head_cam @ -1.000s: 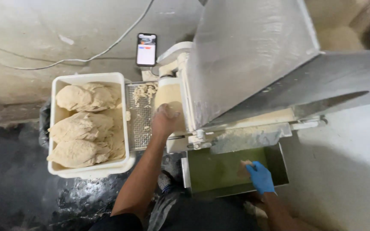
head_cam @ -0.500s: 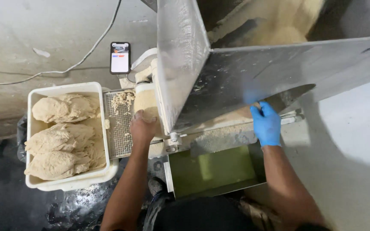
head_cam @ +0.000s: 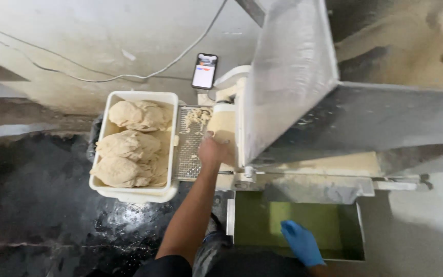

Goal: Feeding dough balls into a processing machine and retrieving them from a liquid bath

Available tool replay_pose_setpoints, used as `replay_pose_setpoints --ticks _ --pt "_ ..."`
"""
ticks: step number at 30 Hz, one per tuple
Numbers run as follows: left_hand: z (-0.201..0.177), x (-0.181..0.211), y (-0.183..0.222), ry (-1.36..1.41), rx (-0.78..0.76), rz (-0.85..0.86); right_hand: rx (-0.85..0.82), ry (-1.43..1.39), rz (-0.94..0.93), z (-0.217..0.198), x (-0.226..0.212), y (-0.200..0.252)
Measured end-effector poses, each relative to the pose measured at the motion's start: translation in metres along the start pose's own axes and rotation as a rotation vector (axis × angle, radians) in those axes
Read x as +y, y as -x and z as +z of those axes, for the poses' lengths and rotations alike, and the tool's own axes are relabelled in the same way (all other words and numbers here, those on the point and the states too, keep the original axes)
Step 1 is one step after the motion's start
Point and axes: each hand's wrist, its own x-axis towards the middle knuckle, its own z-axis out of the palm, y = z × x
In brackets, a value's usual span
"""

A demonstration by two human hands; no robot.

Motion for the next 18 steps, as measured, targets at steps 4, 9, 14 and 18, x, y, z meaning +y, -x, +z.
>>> replay_pose_setpoints --ticks 4,9,14,18 --pt "-0.008 -0.005 -0.017 0.102 -0.192 -0.179 -0.17 0.199 0.491 0.023 0.072 0.019" --pt "0.001 -0.023 -0.033 0.139 -0.224 -0.118 -0.262 0.214 0.768 0.018 0.052 0.005" --pt "-0.044 0.007 -0.003 0.163 -0.155 -0.043 -0.252 0.292 0.777 0.022 0.055 0.002" --pt "-0.065 0.024 0.012 0.271 -0.129 -0.056 -0.178 0.378 0.863 0.033 0.072 -0.002"
